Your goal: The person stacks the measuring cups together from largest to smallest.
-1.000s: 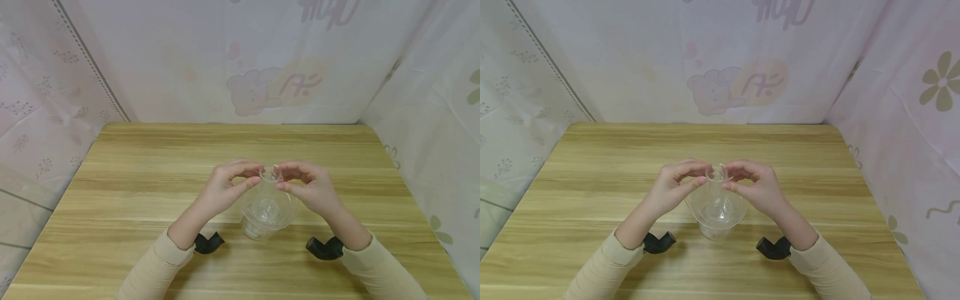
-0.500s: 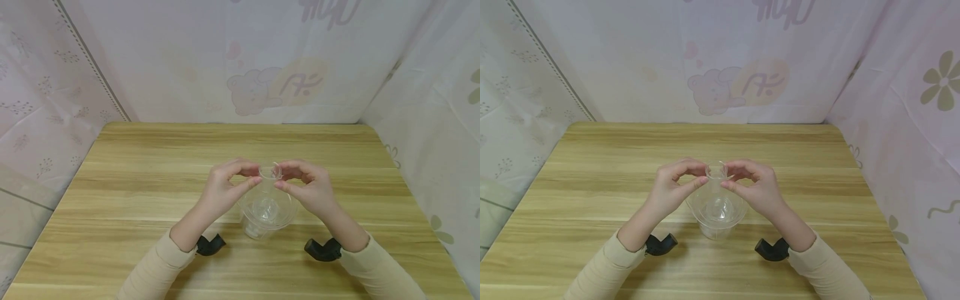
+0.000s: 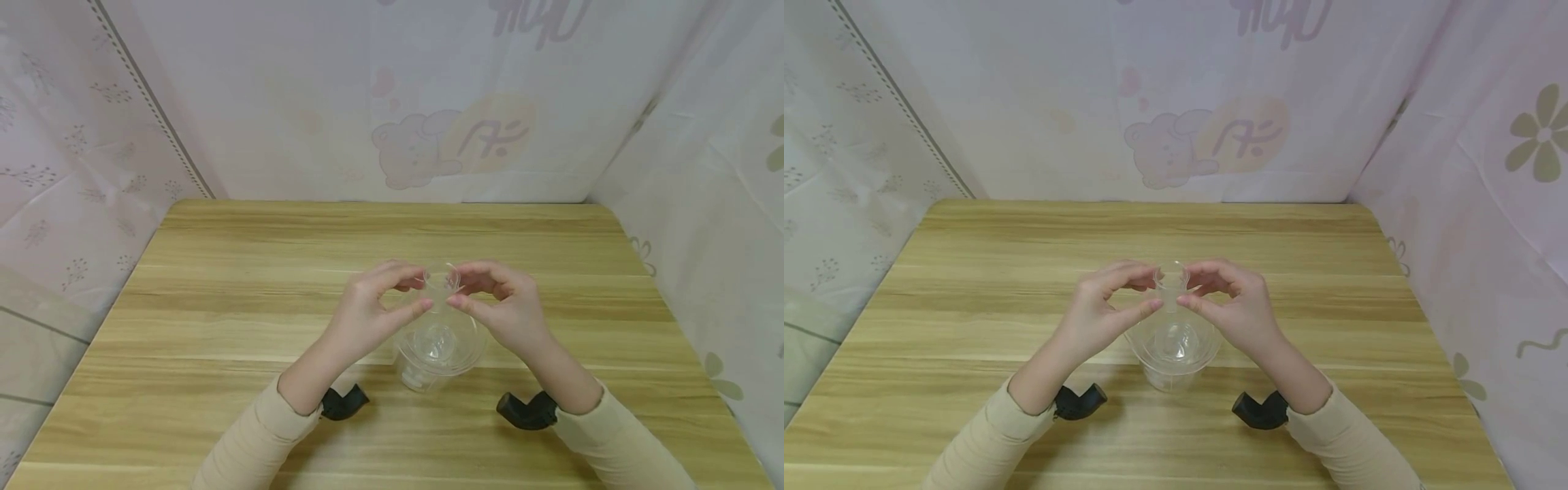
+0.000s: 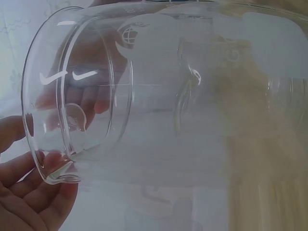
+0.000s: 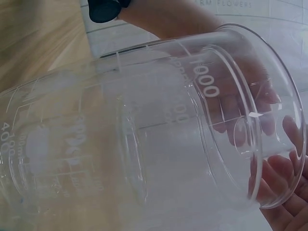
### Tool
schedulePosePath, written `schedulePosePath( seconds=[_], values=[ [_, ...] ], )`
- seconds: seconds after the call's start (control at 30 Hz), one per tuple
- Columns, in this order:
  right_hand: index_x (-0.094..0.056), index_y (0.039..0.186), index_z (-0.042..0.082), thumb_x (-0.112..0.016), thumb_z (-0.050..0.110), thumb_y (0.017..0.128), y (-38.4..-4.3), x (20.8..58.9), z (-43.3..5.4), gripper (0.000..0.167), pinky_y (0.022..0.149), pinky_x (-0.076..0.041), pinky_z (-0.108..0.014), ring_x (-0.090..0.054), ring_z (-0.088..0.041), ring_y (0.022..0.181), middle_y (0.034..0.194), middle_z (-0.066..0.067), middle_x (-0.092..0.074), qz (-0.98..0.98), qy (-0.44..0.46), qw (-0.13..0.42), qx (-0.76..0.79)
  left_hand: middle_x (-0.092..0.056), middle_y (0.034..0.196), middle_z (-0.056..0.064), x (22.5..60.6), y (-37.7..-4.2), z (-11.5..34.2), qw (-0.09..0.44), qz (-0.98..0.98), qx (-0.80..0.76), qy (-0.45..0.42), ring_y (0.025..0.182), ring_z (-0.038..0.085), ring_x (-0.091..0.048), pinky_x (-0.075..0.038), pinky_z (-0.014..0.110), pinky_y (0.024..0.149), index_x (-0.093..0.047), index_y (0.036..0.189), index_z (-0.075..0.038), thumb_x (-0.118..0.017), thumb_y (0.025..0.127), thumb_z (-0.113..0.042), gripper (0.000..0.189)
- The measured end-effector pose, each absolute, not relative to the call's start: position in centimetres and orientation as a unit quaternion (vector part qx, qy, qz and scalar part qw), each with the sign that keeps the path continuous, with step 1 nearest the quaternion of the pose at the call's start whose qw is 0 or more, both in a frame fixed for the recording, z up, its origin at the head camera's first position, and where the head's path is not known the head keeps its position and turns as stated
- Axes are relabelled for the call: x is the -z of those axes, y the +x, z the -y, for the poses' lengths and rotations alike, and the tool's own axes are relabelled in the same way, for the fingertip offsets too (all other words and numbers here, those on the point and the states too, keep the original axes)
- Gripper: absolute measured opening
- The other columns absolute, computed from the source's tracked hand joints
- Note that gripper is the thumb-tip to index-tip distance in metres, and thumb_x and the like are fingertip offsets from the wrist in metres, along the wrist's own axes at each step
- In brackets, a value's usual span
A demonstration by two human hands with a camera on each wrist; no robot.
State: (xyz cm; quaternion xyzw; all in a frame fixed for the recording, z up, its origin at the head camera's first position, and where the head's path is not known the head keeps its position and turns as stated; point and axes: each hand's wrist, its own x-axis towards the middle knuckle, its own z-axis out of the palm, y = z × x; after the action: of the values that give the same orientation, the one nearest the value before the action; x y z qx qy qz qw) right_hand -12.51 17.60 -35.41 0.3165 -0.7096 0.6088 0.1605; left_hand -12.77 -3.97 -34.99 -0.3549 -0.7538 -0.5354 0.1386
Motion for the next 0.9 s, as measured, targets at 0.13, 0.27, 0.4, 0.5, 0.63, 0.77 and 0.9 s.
schedulePosePath(
  seconds=[0.13,0.27,0.4,0.5,0.63,0.77,0.9],
  values=[
    [-0.064,0.102,-0.012,-0.076,-0.018,0.069,-12.47,35.46,-17.57,0.035,0.071,-0.054,-0.023,-0.066,-0.012,0.082,0.094,-0.007,-0.069,0.716,0.303,0.164,-0.607,-0.066,0.105,0.01,34.94,-12.66,3.9,0.135,0.769,0.506,-0.367,0.095,0.02,-0.065,-0.051,0.026,0.085,-0.063,0.116,0.005,-0.078,0.081,-0.008,0.04],
    [-0.064,0.101,-0.011,-0.077,-0.014,0.069,-12.45,35.52,-17.57,0.035,0.071,-0.054,-0.023,-0.066,-0.012,0.08,0.093,-0.007,-0.069,0.713,0.301,0.162,-0.612,-0.065,0.108,0.011,34.9,-12.57,3.79,0.141,0.775,0.487,-0.377,0.096,0.019,-0.063,-0.048,0.021,0.085,-0.062,0.118,0.005,-0.079,0.079,-0.007,0.044],
    [-0.064,0.1,-0.011,-0.079,-0.006,0.071,-12.37,35.46,-17.52,0.033,0.07,-0.054,-0.025,-0.066,-0.013,0.078,0.092,-0.007,-0.069,0.707,0.306,0.157,-0.618,-0.064,0.109,0.011,34.86,-12.49,3.62,0.151,0.772,0.484,-0.382,0.095,0.019,-0.063,-0.049,0.022,0.084,-0.062,0.118,0.005,-0.08,0.077,-0.007,0.046],
    [-0.063,0.099,-0.011,-0.079,0.0,0.072,-12.3,35.43,-17.44,0.033,0.071,-0.055,-0.026,-0.066,-0.014,0.077,0.091,-0.008,-0.069,0.703,0.31,0.153,-0.621,-0.065,0.108,0.01,34.85,-12.42,3.51,0.157,0.769,0.486,-0.385,0.093,0.019,-0.063,-0.051,0.027,0.083,-0.062,0.117,0.005,-0.081,0.077,-0.007,0.047],
    [-0.063,0.097,-0.011,-0.079,0.004,0.074,-12.24,35.53,-17.4,0.032,0.071,-0.055,-0.026,-0.066,-0.014,0.078,0.09,-0.01,-0.068,0.703,0.315,0.147,-0.621,-0.064,0.106,0.009,34.99,-12.4,3.43,0.159,0.765,0.49,-0.386,0.092,0.02,-0.062,-0.053,0.032,0.081,-0.062,0.117,0.004,-0.082,0.076,-0.009,0.047],
    [-0.063,0.096,-0.011,-0.078,0.015,0.076,-12.23,35.68,-17.44,0.036,0.071,-0.055,-0.026,-0.066,-0.013,0.08,0.09,-0.008,-0.068,0.707,0.315,0.147,-0.616,-0.065,0.104,0.009,35.12,-12.39,3.39,0.16,0.767,0.49,-0.383,0.091,0.02,-0.061,-0.053,0.033,0.08,-0.063,0.116,0.002,-0.082,0.076,-0.011,0.045],
    [-0.062,0.095,-0.012,-0.076,0.026,0.077,-12.29,35.74,-17.48,0.043,0.072,-0.055,-0.026,-0.066,-0.012,0.081,0.09,-0.007,-0.068,0.703,0.32,0.149,-0.617,-0.064,0.101,0.008,35.2,-12.37,3.39,0.165,0.768,0.486,-0.383,0.091,0.016,-0.059,-0.053,0.032,0.08,-0.063,0.116,0.001,-0.082,0.077,-0.012,0.045]
  ],
)
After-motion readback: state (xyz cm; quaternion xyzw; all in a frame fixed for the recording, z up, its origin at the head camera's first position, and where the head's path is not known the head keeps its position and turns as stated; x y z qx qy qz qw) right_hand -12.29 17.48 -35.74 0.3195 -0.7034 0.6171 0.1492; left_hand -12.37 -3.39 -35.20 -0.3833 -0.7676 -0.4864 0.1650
